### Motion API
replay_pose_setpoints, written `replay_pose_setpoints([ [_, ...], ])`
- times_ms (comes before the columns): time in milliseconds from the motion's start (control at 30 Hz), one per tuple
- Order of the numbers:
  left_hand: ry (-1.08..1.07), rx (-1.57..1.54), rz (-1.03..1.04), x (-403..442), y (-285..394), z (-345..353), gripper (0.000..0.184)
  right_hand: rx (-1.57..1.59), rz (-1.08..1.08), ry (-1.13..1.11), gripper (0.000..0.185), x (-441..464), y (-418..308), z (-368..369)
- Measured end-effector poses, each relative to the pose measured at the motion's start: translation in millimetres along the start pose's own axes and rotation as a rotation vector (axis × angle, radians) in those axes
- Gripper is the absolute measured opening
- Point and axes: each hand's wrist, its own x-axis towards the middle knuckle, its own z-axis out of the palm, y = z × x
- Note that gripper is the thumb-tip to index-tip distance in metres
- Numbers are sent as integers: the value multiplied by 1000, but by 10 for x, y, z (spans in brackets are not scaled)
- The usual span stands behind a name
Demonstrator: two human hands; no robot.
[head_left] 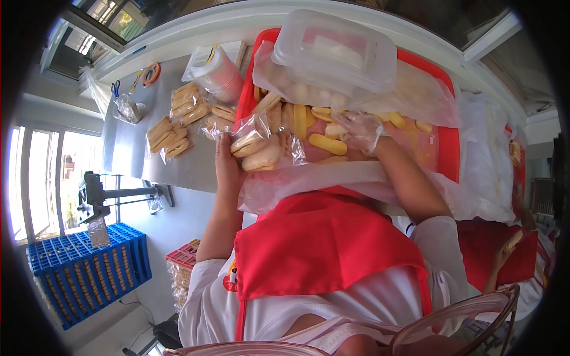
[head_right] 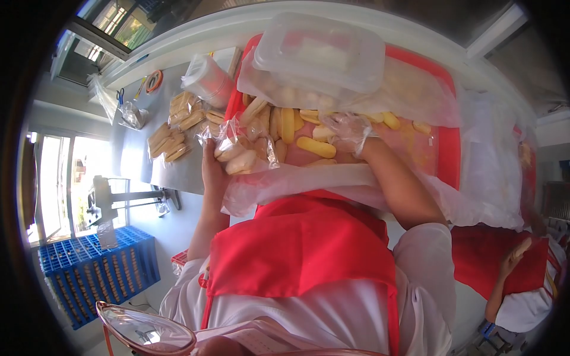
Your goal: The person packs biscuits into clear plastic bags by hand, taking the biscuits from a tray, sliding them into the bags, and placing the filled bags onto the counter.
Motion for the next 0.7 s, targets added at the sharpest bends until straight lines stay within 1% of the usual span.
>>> replay_pose_setpoints([
  [100, 9, -8, 15, 21, -23, -29, 24, 666, -152, 91, 63, 0, 242, 123],
  [200, 19, 17, 22, 38, -25, -59, 23, 376, -120, -27, 68, -41, 316, 173],
  [300, 11, 27, 22, 36, -19, -73, 23, 271, -180, 79, 59, -138, 259, 166],
  [400, 7, 44, 37, 38, -30, -87, 23, -43, 118, -189, 57, -84, -20, -114],
  [500, 23, 46, 52, 41, -29, -72, 24, -87, 214, -306, 58, -17, -56, -25],
  [600, 36, 21, 41, 13, -19, -19, 23, -47, 156, -272, 60, -31, -38, -35],
  [633, 40, 9, 36, 1, -12, -4, 22, -33, 159, -272, 58, -28, -53, -71],
  [700, 27, 90, 97, -21, -13, -12, 21, -10, 159, -267, 54, -25, -95, -167],
])
